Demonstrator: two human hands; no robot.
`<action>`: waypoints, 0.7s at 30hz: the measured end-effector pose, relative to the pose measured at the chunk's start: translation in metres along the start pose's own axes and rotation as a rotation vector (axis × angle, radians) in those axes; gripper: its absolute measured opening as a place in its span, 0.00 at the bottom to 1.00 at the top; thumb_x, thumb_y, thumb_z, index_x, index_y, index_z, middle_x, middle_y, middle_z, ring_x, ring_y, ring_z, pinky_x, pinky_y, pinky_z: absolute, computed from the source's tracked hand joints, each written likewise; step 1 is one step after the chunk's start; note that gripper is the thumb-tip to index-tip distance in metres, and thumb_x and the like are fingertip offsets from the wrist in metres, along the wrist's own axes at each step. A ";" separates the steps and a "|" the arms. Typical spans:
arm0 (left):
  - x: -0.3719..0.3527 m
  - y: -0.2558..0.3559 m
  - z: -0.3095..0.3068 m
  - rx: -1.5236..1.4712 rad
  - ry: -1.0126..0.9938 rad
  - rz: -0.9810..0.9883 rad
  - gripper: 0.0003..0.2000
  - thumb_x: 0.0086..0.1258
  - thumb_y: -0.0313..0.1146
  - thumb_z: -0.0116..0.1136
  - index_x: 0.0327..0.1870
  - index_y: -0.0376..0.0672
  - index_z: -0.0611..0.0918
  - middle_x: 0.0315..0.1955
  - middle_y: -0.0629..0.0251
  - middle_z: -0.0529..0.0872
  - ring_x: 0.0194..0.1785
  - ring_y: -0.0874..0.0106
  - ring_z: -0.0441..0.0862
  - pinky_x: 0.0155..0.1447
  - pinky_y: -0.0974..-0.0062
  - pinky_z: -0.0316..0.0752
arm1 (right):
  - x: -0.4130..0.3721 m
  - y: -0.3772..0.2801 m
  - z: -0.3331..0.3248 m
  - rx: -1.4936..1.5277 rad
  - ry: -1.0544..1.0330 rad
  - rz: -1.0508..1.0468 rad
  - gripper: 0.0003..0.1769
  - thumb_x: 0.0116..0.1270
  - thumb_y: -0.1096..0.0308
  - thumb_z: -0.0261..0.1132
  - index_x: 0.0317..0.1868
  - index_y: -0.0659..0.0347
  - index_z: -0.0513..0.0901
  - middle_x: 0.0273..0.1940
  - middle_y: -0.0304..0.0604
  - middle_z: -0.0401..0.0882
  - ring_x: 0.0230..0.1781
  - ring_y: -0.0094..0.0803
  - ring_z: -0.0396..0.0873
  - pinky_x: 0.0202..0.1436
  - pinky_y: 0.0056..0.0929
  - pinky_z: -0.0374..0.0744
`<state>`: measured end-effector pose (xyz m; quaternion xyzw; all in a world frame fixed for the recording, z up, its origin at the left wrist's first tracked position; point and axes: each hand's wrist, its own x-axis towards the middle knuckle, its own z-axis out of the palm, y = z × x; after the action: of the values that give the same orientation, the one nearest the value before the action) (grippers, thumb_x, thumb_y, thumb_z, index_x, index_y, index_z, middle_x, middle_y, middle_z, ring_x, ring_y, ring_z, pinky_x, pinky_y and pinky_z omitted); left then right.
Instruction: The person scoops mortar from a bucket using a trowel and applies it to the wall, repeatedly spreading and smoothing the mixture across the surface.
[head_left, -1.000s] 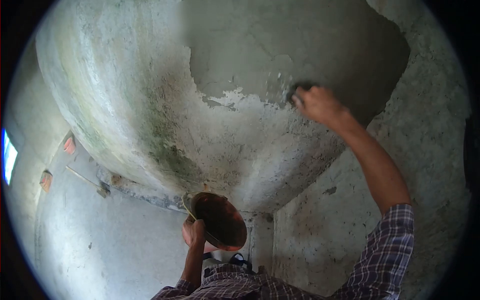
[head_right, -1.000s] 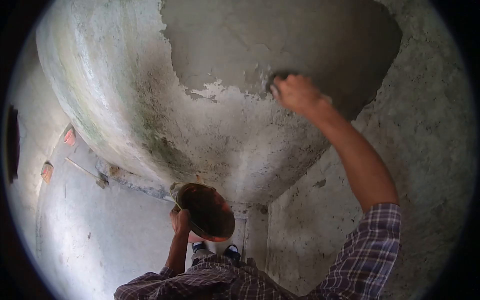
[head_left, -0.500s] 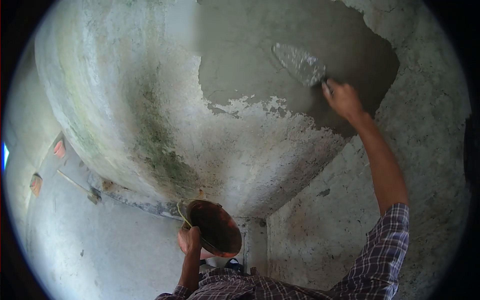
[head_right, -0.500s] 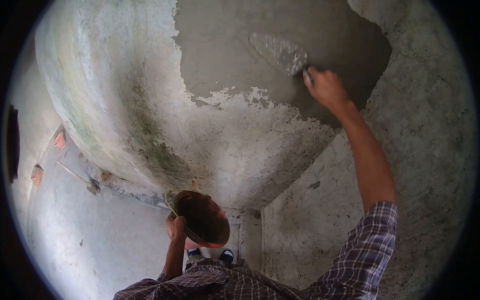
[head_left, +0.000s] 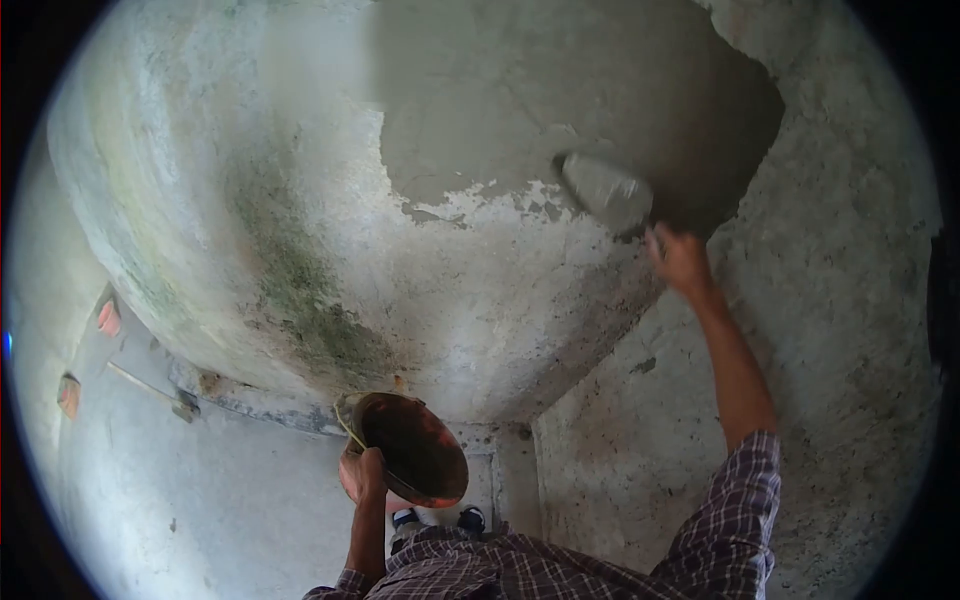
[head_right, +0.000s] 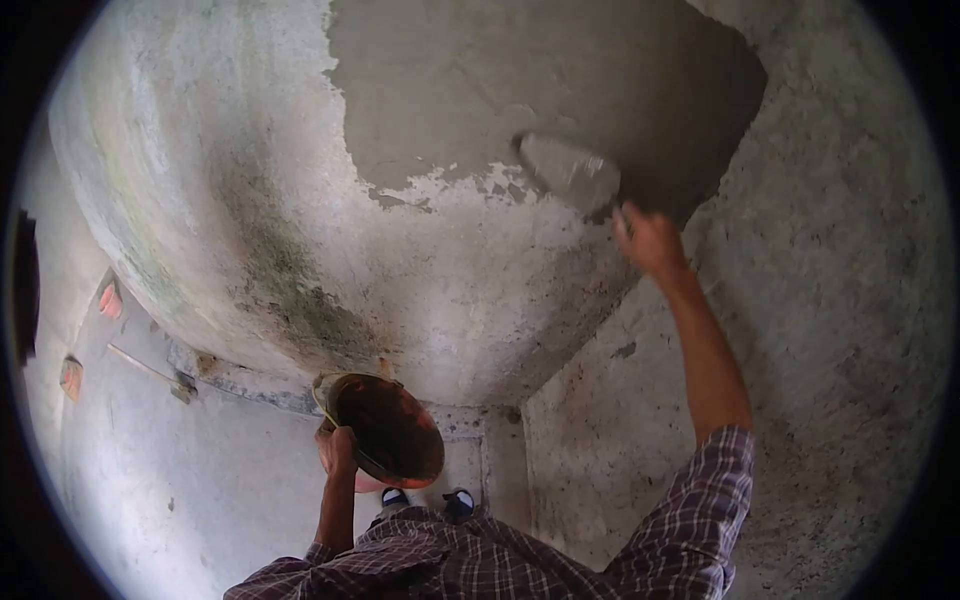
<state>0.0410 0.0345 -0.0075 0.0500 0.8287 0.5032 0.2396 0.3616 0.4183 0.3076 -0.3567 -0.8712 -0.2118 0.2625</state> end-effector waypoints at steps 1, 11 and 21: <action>-0.004 0.005 -0.001 0.017 -0.003 0.006 0.24 0.43 0.31 0.51 0.46 0.45 0.84 0.34 0.54 0.87 0.40 0.55 0.83 0.49 0.63 0.73 | 0.012 0.006 -0.005 0.006 0.027 0.014 0.14 0.67 0.59 0.59 0.37 0.64 0.80 0.19 0.55 0.77 0.21 0.52 0.79 0.27 0.43 0.78; -0.006 -0.010 0.021 -0.327 -0.051 0.073 0.17 0.41 0.20 0.47 0.35 0.34 0.82 0.21 0.71 0.77 0.21 0.78 0.69 0.25 0.80 0.62 | -0.073 0.005 0.093 0.009 -0.448 -0.166 0.16 0.64 0.56 0.58 0.39 0.60 0.82 0.23 0.54 0.80 0.28 0.50 0.82 0.36 0.46 0.80; -0.023 0.005 0.035 -0.221 -0.094 0.058 0.19 0.41 0.27 0.49 0.38 0.39 0.83 0.23 0.64 0.82 0.26 0.69 0.76 0.36 0.69 0.69 | 0.015 0.017 0.002 0.060 0.020 -0.023 0.15 0.69 0.58 0.56 0.42 0.61 0.81 0.22 0.54 0.79 0.23 0.52 0.80 0.28 0.45 0.79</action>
<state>0.0765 0.0580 -0.0081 0.0709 0.7543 0.5952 0.2677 0.3644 0.4377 0.3184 -0.3363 -0.8786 -0.1921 0.2792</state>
